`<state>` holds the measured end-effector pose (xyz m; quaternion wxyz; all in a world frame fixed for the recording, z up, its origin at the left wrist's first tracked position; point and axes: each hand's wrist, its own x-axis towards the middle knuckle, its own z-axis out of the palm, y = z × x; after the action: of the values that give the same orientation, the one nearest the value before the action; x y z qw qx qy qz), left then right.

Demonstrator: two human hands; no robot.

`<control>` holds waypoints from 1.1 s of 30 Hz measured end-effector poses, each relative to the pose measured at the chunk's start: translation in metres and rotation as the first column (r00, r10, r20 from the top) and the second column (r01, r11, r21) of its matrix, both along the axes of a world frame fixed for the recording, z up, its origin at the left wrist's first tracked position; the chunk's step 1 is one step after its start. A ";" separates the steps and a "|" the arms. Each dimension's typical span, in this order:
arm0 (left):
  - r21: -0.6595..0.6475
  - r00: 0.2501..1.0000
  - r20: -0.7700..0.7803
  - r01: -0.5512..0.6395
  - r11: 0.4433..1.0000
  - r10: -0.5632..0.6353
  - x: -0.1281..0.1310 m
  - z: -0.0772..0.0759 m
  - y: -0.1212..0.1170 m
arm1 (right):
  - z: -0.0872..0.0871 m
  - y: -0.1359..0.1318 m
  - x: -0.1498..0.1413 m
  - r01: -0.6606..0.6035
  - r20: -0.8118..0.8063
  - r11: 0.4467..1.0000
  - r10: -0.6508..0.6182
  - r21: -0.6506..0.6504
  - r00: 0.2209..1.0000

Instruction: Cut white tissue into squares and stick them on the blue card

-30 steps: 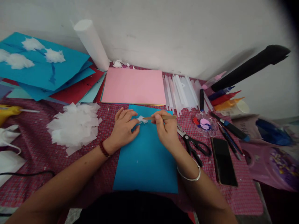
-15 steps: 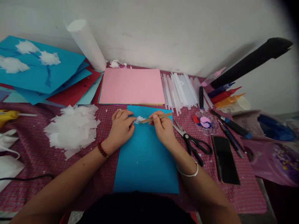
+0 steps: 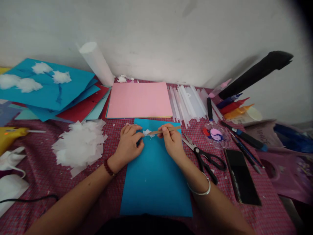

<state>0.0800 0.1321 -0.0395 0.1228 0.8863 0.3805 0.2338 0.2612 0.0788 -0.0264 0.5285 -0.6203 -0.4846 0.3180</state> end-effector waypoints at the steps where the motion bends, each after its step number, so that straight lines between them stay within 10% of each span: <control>1: 0.003 1.000 -0.003 -0.014 1.000 0.014 0.000 -0.001 0.001 | 0.001 0.000 0.000 0.022 -0.052 1.000 -0.022 0.013 0.998; 26: -0.197 0.955 0.243 -0.125 0.972 0.172 -0.005 -0.013 0.012 | -0.016 0.004 0.020 0.089 -0.216 0.996 -0.086 0.001 0.973; 33: -0.173 0.998 0.060 -0.013 0.985 0.024 -0.014 0.026 -0.011 | -0.032 0.009 0.039 0.173 -0.501 0.985 -0.142 0.015 0.854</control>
<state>0.0663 0.1209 -0.0139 0.2085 0.8611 0.4034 0.2284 0.3001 0.0874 -0.0580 0.6778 -0.5389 -0.2887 0.4084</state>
